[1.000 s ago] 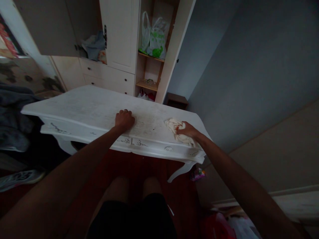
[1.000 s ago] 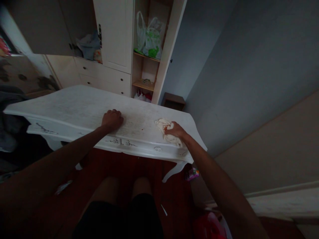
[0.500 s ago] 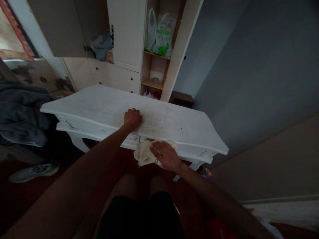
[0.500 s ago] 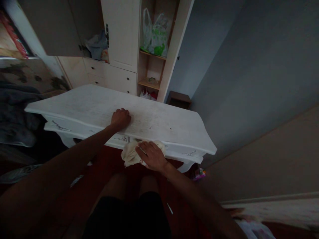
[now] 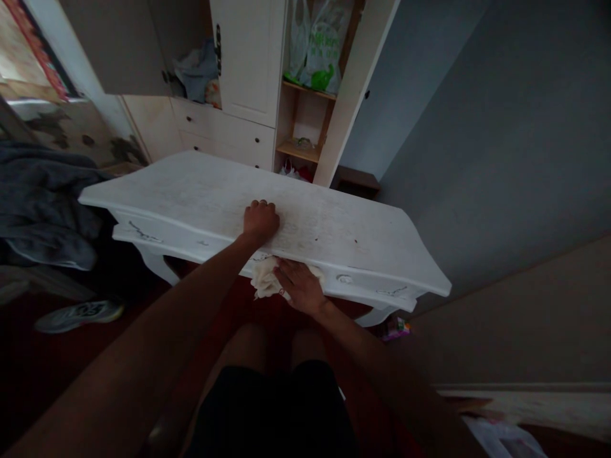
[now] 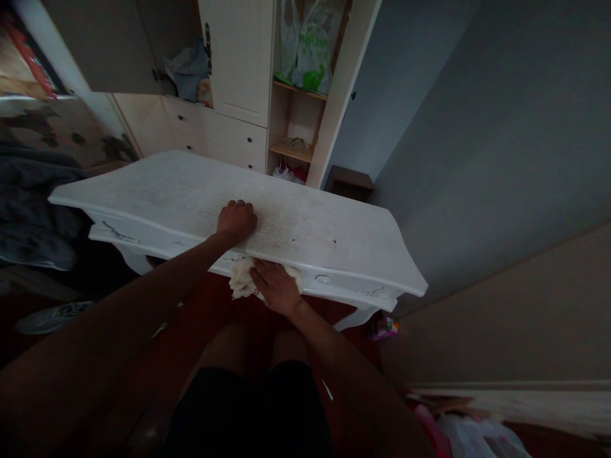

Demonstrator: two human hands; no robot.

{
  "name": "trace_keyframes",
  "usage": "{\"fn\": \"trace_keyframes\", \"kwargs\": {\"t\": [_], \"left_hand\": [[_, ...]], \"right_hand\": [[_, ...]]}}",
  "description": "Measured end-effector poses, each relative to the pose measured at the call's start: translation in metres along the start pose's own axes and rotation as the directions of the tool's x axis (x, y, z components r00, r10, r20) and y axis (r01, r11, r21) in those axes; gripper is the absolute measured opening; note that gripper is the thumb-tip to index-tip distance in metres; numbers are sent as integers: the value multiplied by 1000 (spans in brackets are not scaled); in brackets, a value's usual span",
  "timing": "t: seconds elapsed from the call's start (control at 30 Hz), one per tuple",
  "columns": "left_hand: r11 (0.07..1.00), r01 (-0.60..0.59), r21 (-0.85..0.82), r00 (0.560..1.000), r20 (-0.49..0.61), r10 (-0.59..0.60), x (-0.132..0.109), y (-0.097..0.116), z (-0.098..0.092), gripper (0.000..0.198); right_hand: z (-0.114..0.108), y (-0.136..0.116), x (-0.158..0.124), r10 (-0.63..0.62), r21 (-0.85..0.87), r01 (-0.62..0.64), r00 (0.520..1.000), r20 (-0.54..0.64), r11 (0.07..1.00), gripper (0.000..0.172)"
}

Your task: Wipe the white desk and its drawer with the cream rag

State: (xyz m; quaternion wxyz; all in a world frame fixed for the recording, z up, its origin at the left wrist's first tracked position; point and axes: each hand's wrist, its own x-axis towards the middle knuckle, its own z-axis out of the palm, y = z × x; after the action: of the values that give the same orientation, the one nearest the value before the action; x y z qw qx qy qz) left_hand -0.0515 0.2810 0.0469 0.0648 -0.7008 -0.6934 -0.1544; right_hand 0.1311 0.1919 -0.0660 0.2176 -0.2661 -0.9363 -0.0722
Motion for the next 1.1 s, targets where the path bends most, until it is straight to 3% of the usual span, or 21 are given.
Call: {"fn": "trace_keyframes", "kwargs": {"t": [0.23, 0.47, 0.8, 1.1], "left_hand": [[1000, 7, -10, 1000, 21, -7, 0, 0, -3, 41], [1000, 12, -19, 1000, 18, -12, 2, -2, -2, 43], [1000, 20, 4, 999, 38, -20, 3, -1, -5, 43], [1000, 31, 4, 998, 50, -31, 2, 0, -7, 43]], "right_hand": [[-10, 6, -3, -128, 107, 117, 986, 103, 987, 51], [-15, 4, -19, -30, 106, 23, 998, 63, 994, 52], [-37, 16, -91, 158, -76, -156, 987, 24, 985, 56], [-45, 31, -155, 248, -146, -239, 968, 44, 960, 60]]}}
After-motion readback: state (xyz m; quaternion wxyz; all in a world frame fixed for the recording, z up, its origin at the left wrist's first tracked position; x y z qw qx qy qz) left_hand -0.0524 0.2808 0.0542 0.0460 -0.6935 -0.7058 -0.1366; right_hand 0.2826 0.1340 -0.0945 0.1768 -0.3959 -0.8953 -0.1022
